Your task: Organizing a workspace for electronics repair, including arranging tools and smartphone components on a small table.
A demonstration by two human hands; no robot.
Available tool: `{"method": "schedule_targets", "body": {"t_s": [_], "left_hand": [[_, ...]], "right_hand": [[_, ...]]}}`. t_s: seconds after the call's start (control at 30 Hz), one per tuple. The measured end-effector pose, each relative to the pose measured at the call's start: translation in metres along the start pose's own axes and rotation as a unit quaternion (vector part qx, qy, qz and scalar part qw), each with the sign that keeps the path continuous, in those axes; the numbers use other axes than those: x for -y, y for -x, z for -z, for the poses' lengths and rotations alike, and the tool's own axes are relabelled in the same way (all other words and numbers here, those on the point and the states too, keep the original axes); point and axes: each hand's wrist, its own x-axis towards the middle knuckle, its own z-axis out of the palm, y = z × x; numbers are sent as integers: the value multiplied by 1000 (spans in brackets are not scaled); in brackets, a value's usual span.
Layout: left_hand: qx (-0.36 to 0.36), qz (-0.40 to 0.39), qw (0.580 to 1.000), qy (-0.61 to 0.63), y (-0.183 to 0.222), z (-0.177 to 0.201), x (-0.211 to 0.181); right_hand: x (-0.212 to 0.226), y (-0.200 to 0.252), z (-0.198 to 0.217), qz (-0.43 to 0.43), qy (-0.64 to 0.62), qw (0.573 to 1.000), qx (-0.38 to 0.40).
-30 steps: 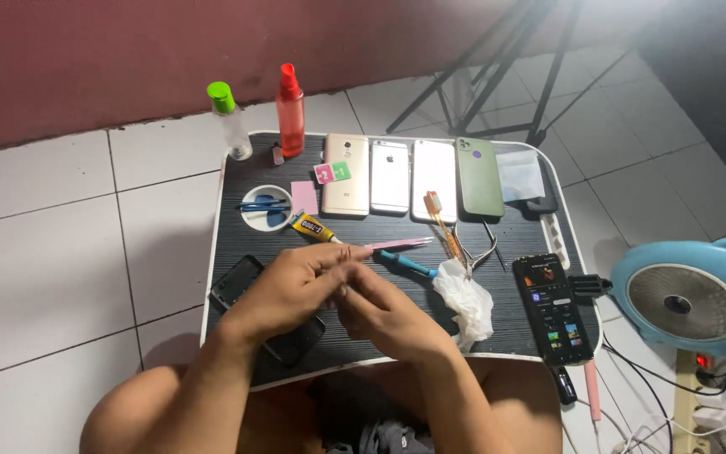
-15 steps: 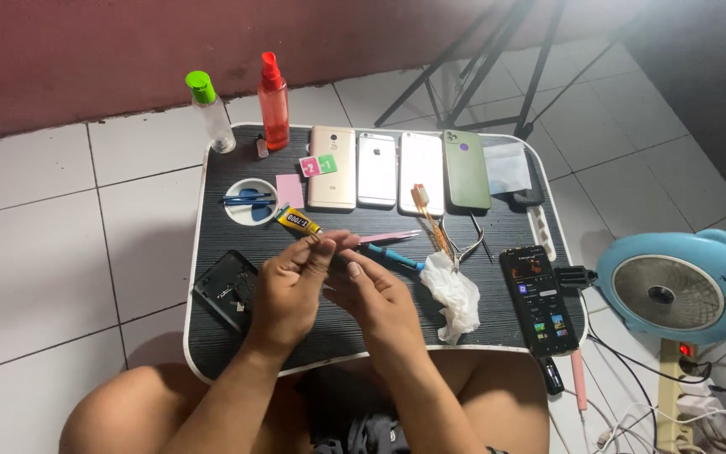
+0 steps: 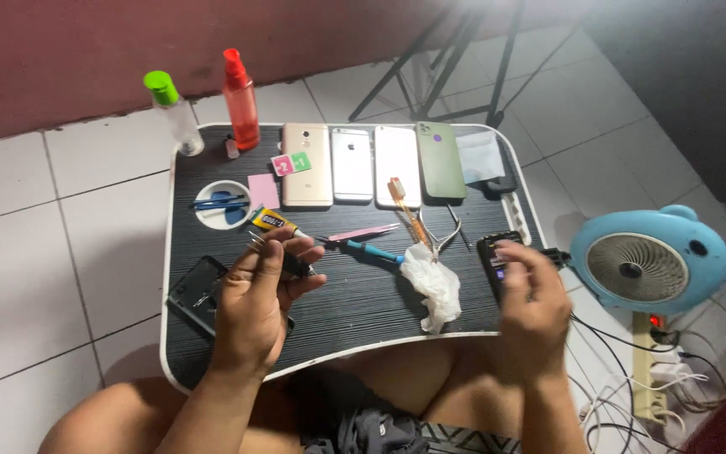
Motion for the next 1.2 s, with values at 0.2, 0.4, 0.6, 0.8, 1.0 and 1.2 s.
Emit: {"method": "schedule_targets", "body": {"t_s": [0.2, 0.4, 0.6, 0.8, 1.0, 1.2], "left_hand": [[54, 17, 998, 33, 4, -8, 6], [46, 1, 997, 54, 0, 1, 9], [24, 13, 999, 33, 2, 3, 7], [41, -11, 998, -47, -4, 8, 15], [38, -3, 998, -59, 1, 1, 9], [55, -6, 996, -76, 7, -5, 6]], "right_hand": [[-117, -25, 26, 13, 154, 980, 123], [-130, -22, 23, 29, 155, 975, 158], [-119, -22, 28, -36, 81, 983, 163], [-139, 6, 42, -13, 70, 993, 95], [-147, 15, 40, 12, 103, 990, 95], [-144, 14, 43, 10, 113, 988, 107]]}}
